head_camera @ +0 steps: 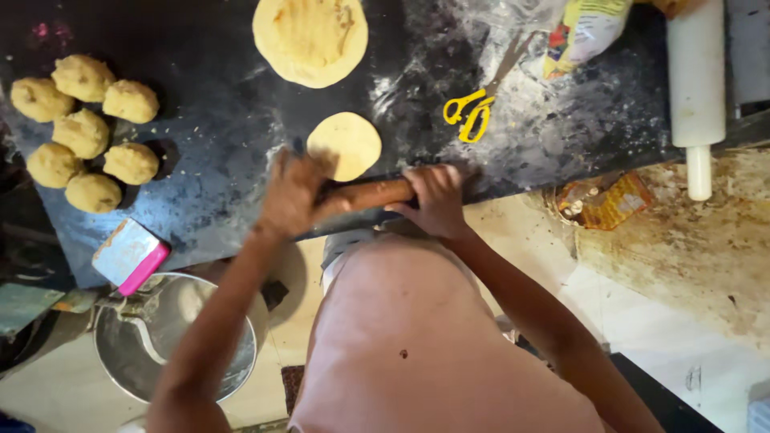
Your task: The person takes balls of dough and flattens them by hand and with a rolling pin on a counter, placing the flattened dough pieces aside.
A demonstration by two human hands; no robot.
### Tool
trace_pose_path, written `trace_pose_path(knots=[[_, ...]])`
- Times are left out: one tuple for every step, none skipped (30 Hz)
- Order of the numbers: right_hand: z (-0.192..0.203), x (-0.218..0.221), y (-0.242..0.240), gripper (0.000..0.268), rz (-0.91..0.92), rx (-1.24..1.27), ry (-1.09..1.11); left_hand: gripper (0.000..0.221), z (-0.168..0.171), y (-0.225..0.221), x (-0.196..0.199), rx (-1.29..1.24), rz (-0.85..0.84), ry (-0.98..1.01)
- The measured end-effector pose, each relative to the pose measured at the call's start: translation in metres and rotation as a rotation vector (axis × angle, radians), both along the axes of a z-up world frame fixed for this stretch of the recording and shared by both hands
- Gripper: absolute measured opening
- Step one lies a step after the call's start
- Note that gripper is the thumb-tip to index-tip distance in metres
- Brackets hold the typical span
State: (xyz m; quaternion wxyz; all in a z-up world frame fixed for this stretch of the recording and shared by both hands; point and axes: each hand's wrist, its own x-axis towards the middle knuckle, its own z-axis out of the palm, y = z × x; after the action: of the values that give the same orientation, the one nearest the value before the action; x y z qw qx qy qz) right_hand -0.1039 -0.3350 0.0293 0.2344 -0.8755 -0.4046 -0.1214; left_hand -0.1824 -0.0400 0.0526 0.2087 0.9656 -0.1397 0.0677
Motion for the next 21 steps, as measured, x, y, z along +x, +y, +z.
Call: trace_pose_path(knots=[[0.004,-0.005,-0.002,0.07,-0.057,-0.04,0.026,0.085,-0.001,-0.008,-0.014,0.005,0.049,0.058],[0.007,-0.01,-0.004,0.072,-0.114,-0.082,0.052,0.086,-0.003,-0.016,-0.026,0.009,0.097,0.116],[0.009,-0.01,-0.004,0.072,-0.108,-0.083,0.052,0.086,-0.006,-0.022,-0.035,0.008,0.103,0.116],[0.01,-0.008,-0.002,0.069,-0.073,-0.059,0.104,0.089,-0.009,-0.027,-0.042,0.014,0.106,0.108],[0.012,-0.004,-0.001,0.067,-0.037,-0.036,0.152,0.092,-0.011,-0.029,-0.047,0.02,0.11,0.097],[0.015,0.002,-0.001,0.067,-0.03,-0.038,0.15,0.092,-0.012,-0.028,-0.049,0.018,0.117,0.094],[0.018,0.008,0.0,0.066,0.008,-0.023,0.141,0.077,-0.013,-0.025,-0.049,0.014,0.129,0.078],[0.019,0.016,0.005,0.066,0.046,-0.008,0.132,0.062,-0.013,-0.02,-0.047,0.01,0.14,0.062],[0.019,0.024,0.011,0.066,0.049,-0.011,0.133,0.062,-0.013,-0.014,-0.043,0.007,0.143,0.063],[0.017,0.035,0.018,0.052,0.037,-0.033,0.107,0.058,-0.013,-0.003,-0.035,0.028,0.148,0.047],[0.012,0.041,0.025,0.04,0.023,-0.057,0.091,0.056,-0.015,0.006,-0.03,0.047,0.151,0.04],[0.003,0.044,0.037,0.031,-0.032,-0.042,0.105,0.056,-0.018,0.015,-0.021,0.068,0.159,0.078],[-0.007,0.055,0.052,0.028,-0.083,-0.023,0.105,0.057,-0.023,0.026,-0.004,0.092,0.169,0.103],[-0.015,0.068,0.059,0.028,-0.078,-0.025,0.1,0.054,-0.028,0.033,0.011,0.128,0.227,0.081],[-0.025,0.078,0.067,0.031,-0.137,-0.055,0.006,0.052,-0.032,0.042,0.026,0.171,0.275,0.064],[-0.036,0.091,0.075,0.034,-0.197,-0.086,-0.089,0.051,-0.036,0.054,0.041,0.077,0.304,0.122],[-0.048,0.108,0.085,0.036,-0.193,0.023,-0.254,0.05,-0.039,0.062,0.058,-0.022,0.33,0.179],[-0.058,0.127,0.094,0.039,-0.187,0.131,-0.419,0.052,-0.041,0.072,0.079,0.001,0.378,0.298],[-0.064,0.147,0.101,0.04,-0.174,0.072,-0.333,0.054,-0.041,0.082,0.096,0.024,0.426,0.418],[-0.068,0.159,0.105,0.041,-0.16,0.013,-0.246,0.054,-0.041,0.088,0.107,0.025,0.42,0.418],[-0.069,0.157,0.104,0.041,-0.165,0.009,-0.242,0.056,-0.041,0.092,0.113,0.016,0.339,0.356]])
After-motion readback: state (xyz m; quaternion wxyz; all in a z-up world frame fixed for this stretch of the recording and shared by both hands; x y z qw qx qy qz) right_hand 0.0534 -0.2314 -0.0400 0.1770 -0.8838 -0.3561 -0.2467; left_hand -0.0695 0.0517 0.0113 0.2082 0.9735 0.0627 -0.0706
